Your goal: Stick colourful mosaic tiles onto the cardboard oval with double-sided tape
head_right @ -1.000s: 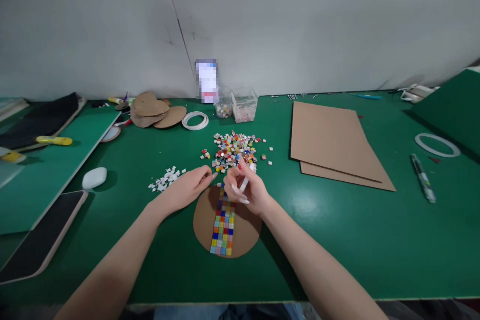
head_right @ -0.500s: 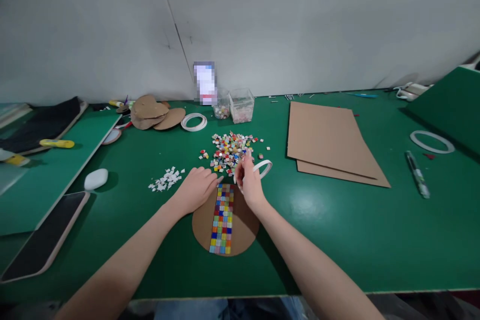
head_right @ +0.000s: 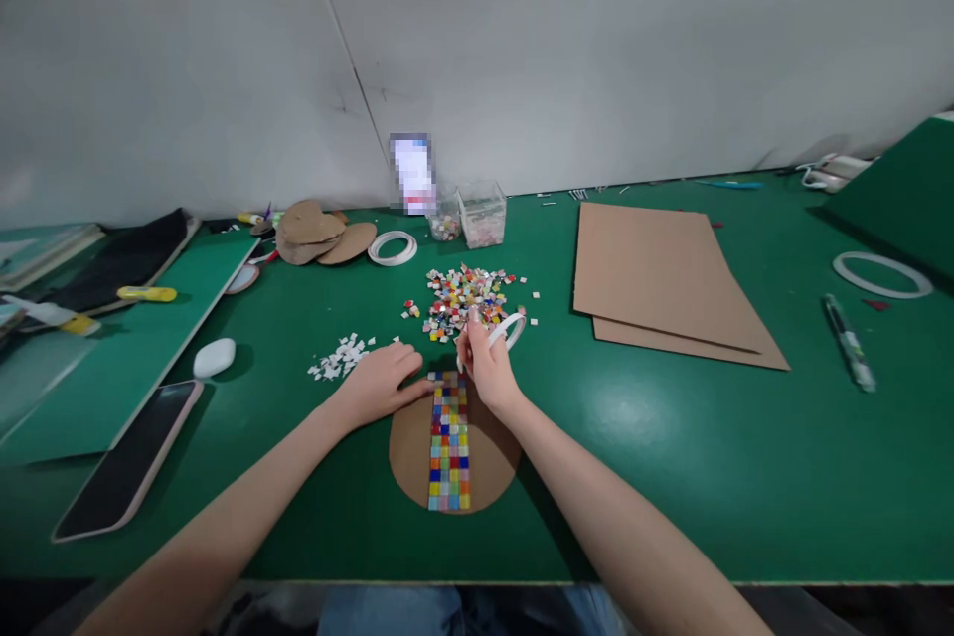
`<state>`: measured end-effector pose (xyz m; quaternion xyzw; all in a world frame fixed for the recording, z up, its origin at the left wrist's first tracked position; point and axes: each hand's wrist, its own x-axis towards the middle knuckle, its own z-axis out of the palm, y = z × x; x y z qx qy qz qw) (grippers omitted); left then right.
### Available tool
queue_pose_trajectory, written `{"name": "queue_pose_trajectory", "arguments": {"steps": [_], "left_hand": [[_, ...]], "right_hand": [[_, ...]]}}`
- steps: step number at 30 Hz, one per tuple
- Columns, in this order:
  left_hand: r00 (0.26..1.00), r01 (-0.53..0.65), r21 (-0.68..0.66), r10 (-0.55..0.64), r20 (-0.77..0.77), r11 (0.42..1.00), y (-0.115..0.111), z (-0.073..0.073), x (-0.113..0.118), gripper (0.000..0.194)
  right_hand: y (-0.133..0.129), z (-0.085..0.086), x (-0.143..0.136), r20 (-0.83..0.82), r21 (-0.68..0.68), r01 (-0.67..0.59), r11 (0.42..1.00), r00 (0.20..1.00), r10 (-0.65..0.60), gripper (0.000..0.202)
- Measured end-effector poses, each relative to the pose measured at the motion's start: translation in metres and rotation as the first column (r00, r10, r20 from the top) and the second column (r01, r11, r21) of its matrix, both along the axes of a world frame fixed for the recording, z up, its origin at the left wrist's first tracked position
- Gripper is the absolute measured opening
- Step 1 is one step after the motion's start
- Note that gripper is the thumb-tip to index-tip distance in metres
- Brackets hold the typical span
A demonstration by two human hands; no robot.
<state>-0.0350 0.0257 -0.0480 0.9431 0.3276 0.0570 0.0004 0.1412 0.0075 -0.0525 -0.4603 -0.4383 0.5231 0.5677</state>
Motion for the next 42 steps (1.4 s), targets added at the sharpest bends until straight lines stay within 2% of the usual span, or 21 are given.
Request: {"name": "queue_pose_trajectory", "arguments": {"steps": [6,9,27,32,38,42], "left_hand": [[0.976,0.154,0.015,-0.149,-0.158,0.988,0.016,0.002,0.005,0.038],[0.959,0.194,0.009,-0.187,-0.213,0.981,0.021,0.003,0.006,0.038],[0.869,0.430,-0.014,-0.419,-0.263,0.903,0.036,0.012,0.004,0.034],[0.875,0.430,-0.020,-0.423,-0.236,0.902,0.025,0.010,0.000,0.038],[0.945,0.303,-0.021,-0.303,-0.119,0.953,0.015,0.005,-0.003,0.047],[0.934,0.326,0.015,-0.319,-0.160,0.945,0.016,0.008,-0.001,0.043]], "right_hand": [[0.002,-0.002,0.001,-0.010,0.005,-0.023,1.000,1.000,0.023,0.056],[0.002,-0.001,0.001,-0.011,0.001,-0.034,0.999,0.999,0.034,0.057],[0.002,-0.002,0.001,-0.026,-0.067,0.018,0.998,0.999,-0.019,0.054],[0.002,-0.002,0.002,-0.004,-0.063,-0.039,0.997,0.999,0.039,0.056],[0.000,-0.002,0.002,-0.007,-0.056,-0.039,0.998,0.999,0.039,0.055],[-0.001,-0.008,0.001,0.005,-0.053,-0.123,0.991,0.992,0.123,0.055]]}}
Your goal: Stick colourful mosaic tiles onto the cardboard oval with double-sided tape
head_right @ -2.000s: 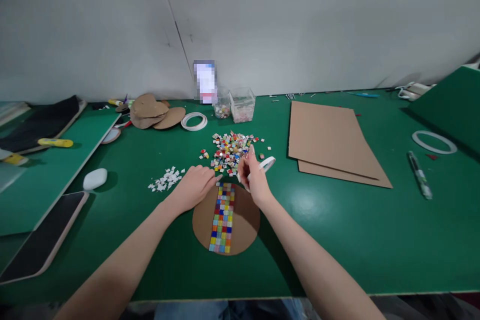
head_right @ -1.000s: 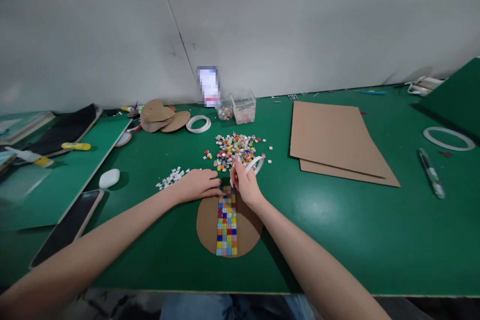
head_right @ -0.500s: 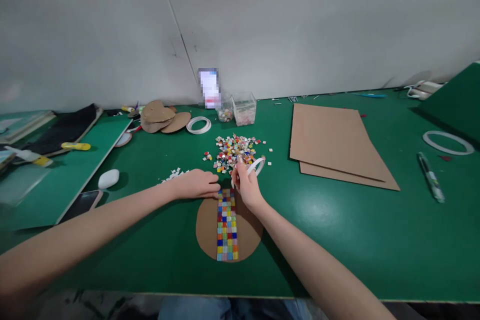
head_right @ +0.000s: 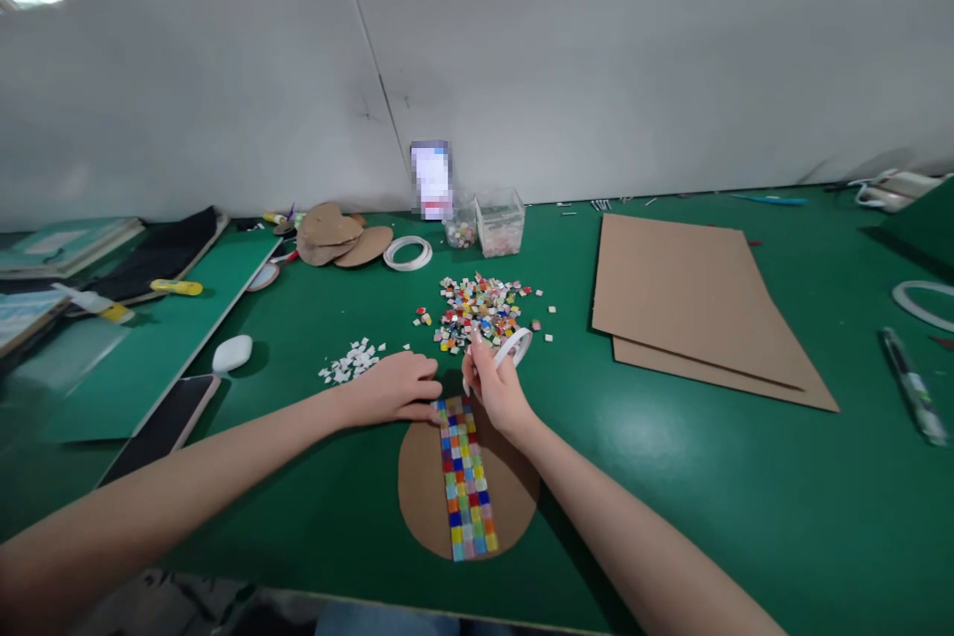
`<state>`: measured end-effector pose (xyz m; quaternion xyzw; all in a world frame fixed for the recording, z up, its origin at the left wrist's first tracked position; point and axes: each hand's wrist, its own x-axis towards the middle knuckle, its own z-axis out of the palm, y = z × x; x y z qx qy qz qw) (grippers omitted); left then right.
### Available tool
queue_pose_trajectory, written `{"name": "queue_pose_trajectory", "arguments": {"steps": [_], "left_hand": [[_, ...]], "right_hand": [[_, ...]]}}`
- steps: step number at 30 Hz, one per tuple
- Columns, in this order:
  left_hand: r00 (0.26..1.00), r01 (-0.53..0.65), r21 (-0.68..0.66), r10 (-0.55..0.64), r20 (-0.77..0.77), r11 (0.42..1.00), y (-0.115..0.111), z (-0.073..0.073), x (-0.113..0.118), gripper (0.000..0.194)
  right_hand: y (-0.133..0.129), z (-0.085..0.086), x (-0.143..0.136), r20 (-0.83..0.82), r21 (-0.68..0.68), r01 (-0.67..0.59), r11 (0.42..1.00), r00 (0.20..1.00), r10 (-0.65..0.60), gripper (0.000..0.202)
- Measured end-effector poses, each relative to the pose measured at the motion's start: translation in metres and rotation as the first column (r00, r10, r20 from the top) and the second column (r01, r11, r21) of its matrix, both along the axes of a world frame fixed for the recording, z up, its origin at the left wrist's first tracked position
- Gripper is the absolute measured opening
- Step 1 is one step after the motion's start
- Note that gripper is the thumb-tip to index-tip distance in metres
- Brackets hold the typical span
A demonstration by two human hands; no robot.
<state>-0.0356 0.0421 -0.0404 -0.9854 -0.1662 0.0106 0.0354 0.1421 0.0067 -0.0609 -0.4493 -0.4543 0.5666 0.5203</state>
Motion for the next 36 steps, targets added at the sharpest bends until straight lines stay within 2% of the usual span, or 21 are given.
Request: {"name": "queue_pose_trajectory", "arguments": {"steps": [4,8,12,16,21,23,24,27,28,29,30,32,34,36], "left_hand": [[0.998,0.055,0.003,-0.054,-0.039,0.999,-0.001,0.004,0.003,0.032],[0.998,0.058,-0.110,-0.059,-0.005,0.992,-0.001,-0.001,0.004,0.029],[0.999,0.014,-0.211,-0.007,0.031,0.977,-0.001,-0.008,0.005,0.027],[0.985,-0.103,-0.336,0.142,0.093,0.936,-0.003,-0.002,0.004,0.029],[0.869,-0.322,-0.506,0.462,0.177,0.800,-0.017,0.007,0.000,0.040],[0.795,-0.360,-0.608,0.574,0.197,0.708,-0.026,0.008,0.000,0.042],[0.735,-0.360,-0.689,0.646,0.205,0.629,-0.031,0.009,0.001,0.042],[0.460,-0.220,-0.939,0.877,0.139,0.265,-0.045,0.010,0.003,0.039],[0.380,-0.153,-0.975,0.920,0.091,0.160,-0.049,0.011,0.004,0.038],[0.323,-0.106,-0.991,0.945,0.048,0.086,-0.054,0.012,0.004,0.036],[0.279,-0.069,-0.997,0.960,0.007,0.027,-0.057,0.013,0.004,0.035],[0.218,-0.008,-0.998,0.974,-0.055,-0.054,-0.064,0.015,0.003,0.032],[0.181,0.031,-0.995,0.980,-0.087,-0.094,-0.068,0.018,0.001,0.030],[0.163,0.038,-0.994,0.982,-0.093,-0.100,-0.071,0.022,0.000,0.030]], "right_hand": [[0.000,-0.003,0.000,0.022,0.008,-0.042,0.999,0.999,0.042,0.056],[-0.001,-0.001,0.001,0.035,0.006,-0.056,0.998,0.998,0.056,0.056],[-0.001,0.002,0.001,0.040,-0.012,-0.066,0.998,0.997,0.067,0.055],[-0.001,0.001,0.001,0.035,-0.017,-0.067,0.998,0.997,0.068,0.055],[-0.001,0.002,0.002,0.048,-0.009,-0.071,0.997,0.996,0.072,0.055],[-0.001,0.002,0.002,0.045,-0.015,-0.070,0.997,0.996,0.071,0.054],[-0.001,0.003,0.002,0.041,-0.016,-0.070,0.997,0.997,0.070,0.054],[-0.001,0.002,0.002,0.032,0.002,-0.064,0.998,0.997,0.064,0.054],[-0.001,0.002,0.002,0.030,0.006,-0.063,0.998,0.998,0.063,0.055],[-0.001,0.002,0.002,0.030,0.006,-0.062,0.998,0.998,0.062,0.055],[-0.001,0.002,0.002,0.031,0.003,-0.061,0.998,0.998,0.061,0.055],[-0.001,0.002,0.002,0.034,-0.002,-0.057,0.998,0.998,0.057,0.055],[-0.001,0.001,0.002,0.037,-0.001,-0.052,0.999,0.998,0.052,0.055],[-0.001,0.001,0.002,0.038,0.007,-0.053,0.999,0.998,0.053,0.055]]}}
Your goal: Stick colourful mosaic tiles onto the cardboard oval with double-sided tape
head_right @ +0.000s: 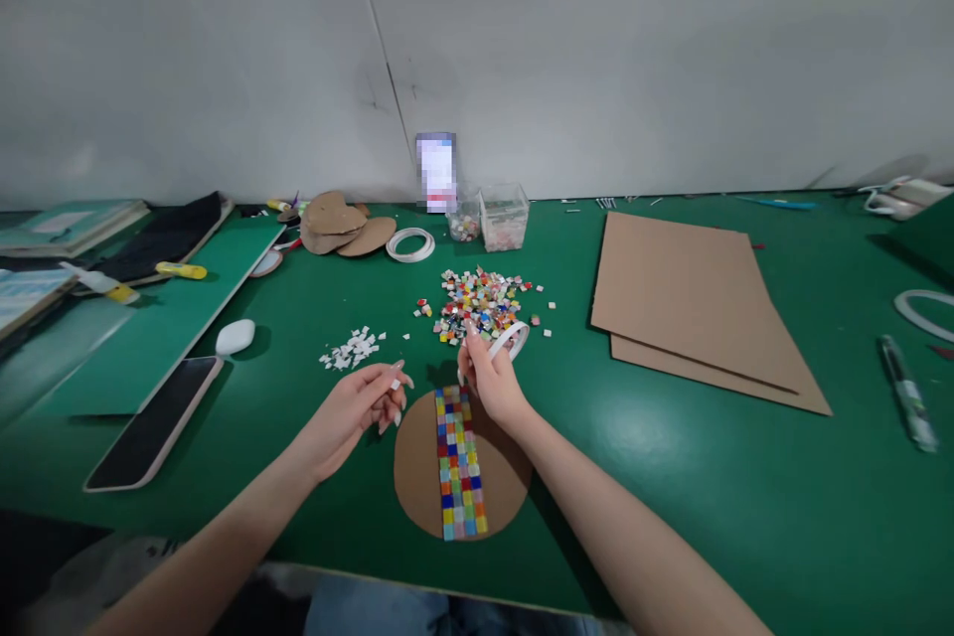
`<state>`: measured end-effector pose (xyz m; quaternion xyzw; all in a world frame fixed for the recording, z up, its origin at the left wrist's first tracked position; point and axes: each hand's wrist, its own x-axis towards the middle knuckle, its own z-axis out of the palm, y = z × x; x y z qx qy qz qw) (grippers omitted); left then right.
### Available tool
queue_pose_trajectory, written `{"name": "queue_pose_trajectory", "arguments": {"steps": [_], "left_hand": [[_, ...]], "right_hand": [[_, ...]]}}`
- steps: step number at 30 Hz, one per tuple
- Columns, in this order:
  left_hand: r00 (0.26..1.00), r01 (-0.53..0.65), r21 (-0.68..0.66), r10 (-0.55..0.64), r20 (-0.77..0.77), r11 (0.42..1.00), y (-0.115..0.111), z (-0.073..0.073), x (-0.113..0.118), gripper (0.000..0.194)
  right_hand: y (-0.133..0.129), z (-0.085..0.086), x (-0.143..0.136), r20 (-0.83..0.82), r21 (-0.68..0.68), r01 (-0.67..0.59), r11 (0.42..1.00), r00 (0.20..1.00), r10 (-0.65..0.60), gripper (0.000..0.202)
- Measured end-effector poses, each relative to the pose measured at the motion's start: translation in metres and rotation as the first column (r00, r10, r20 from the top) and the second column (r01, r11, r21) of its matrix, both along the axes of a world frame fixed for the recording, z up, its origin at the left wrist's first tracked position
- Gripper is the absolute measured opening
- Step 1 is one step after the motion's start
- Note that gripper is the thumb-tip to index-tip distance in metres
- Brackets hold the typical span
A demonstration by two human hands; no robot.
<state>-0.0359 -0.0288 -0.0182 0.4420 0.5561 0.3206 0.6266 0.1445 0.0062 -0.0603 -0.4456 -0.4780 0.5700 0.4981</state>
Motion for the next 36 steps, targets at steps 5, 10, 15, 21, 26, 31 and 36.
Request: {"name": "queue_pose_trajectory", "arguments": {"steps": [5,10,15,21,26,31,36], "left_hand": [[0.997,-0.039,0.095,0.045,-0.058,0.995,-0.003,0.005,0.004,0.026],[0.978,-0.015,0.207,0.057,-0.199,0.978,-0.004,-0.003,0.011,0.027],[0.969,0.089,0.154,-0.050,-0.243,0.984,-0.002,-0.011,0.014,0.029],[0.972,0.112,0.136,-0.079,-0.223,0.984,-0.001,-0.015,0.016,0.031],[0.953,0.168,0.174,-0.115,-0.282,0.970,0.000,-0.019,0.017,0.029],[0.847,0.323,0.303,-0.131,-0.515,0.896,-0.003,-0.019,0.021,0.024],[0.740,0.420,0.333,-0.106,-0.664,0.844,-0.003,-0.021,0.023,0.025]], "right_hand": [[0.001,-0.001,0.000,-0.019,0.004,0.002,1.000,1.000,-0.002,0.054],[0.000,0.001,0.000,-0.002,0.021,0.005,1.000,1.000,-0.005,0.056],[0.000,0.003,0.001,0.006,-0.006,0.000,1.000,1.000,0.000,0.056],[0.000,0.000,0.000,0.004,-0.031,-0.003,1.000,1.000,0.003,0.055],[-0.001,0.004,0.000,0.005,-0.005,-0.004,1.000,1.000,0.004,0.055],[-0.001,0.004,0.000,0.011,-0.003,-0.011,1.000,1.000,0.011,0.056],[-0.001,-0.003,-0.001,0.004,-0.026,0.027,0.999,1.000,-0.027,0.055]]}}
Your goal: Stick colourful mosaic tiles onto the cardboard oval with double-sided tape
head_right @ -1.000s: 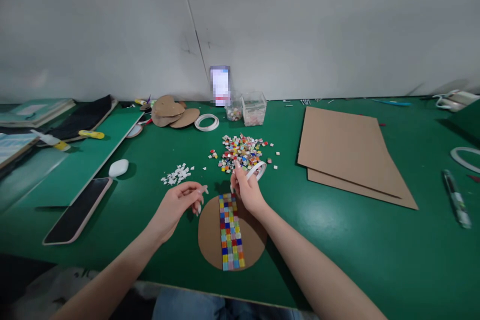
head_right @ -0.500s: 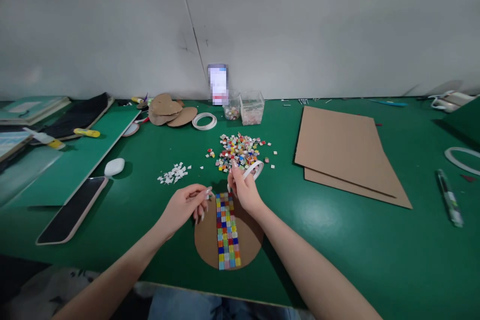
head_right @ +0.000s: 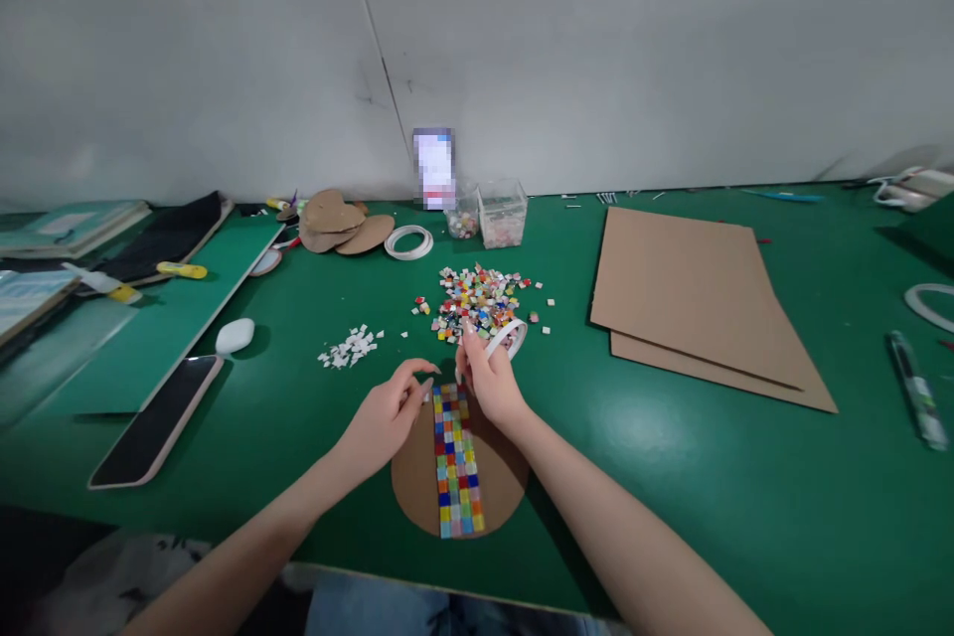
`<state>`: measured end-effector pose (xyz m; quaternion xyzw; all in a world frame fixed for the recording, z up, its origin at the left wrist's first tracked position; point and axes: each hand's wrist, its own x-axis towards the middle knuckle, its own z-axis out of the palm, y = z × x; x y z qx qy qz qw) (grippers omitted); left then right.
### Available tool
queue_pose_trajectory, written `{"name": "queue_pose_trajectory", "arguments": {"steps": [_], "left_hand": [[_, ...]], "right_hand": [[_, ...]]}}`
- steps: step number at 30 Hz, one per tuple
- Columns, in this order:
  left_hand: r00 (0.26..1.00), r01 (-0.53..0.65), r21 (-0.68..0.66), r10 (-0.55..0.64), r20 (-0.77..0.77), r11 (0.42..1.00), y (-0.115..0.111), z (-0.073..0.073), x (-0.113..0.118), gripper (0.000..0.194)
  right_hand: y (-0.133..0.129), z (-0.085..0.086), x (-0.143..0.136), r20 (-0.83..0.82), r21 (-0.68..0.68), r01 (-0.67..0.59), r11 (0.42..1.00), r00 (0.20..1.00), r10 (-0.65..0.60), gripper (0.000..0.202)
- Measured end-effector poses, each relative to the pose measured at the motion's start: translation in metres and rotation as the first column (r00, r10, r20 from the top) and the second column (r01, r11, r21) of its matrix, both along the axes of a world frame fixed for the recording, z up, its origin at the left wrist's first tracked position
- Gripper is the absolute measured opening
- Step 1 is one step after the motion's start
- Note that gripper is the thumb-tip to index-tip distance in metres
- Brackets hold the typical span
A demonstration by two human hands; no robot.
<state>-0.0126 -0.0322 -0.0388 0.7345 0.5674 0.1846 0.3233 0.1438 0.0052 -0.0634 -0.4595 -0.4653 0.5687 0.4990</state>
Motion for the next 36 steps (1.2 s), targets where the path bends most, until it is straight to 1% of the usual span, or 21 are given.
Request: {"name": "queue_pose_trajectory", "arguments": {"steps": [6,9,12,16,24,30,36], "left_hand": [[0.992,0.083,0.008,-0.082,-0.096,0.997,-0.001,0.003,-0.001,0.026],[0.977,0.116,0.051,-0.105,-0.185,0.992,-0.004,0.005,0.001,0.030],[0.961,0.157,0.104,-0.127,-0.246,0.982,-0.007,0.003,0.004,0.033],[0.960,0.117,0.108,-0.085,-0.267,0.987,-0.007,0.000,0.005,0.033],[0.945,0.052,0.101,-0.016,-0.327,0.994,-0.007,0.002,0.012,0.033],[0.939,0.054,0.152,0.002,-0.345,0.987,-0.012,-0.002,0.013,0.033],[0.925,0.013,0.218,0.071,-0.372,0.976,-0.017,-0.009,0.016,0.033]], "right_hand": [[-0.001,-0.004,0.000,0.084,0.077,0.074,0.994,0.993,-0.080,0.055],[-0.001,-0.003,0.001,0.097,0.111,0.086,0.990,0.990,-0.097,0.055],[-0.001,-0.003,0.001,0.089,0.121,0.092,0.988,0.991,-0.103,0.055],[-0.001,-0.004,0.001,0.084,0.120,0.094,0.988,0.991,-0.104,0.054],[-0.002,-0.002,0.001,0.109,0.138,0.082,0.987,0.989,-0.098,0.054],[-0.002,-0.001,0.001,0.110,0.132,0.079,0.988,0.989,-0.094,0.054],[-0.002,-0.003,0.001,0.103,0.120,0.075,0.990,0.991,-0.088,0.051]]}}
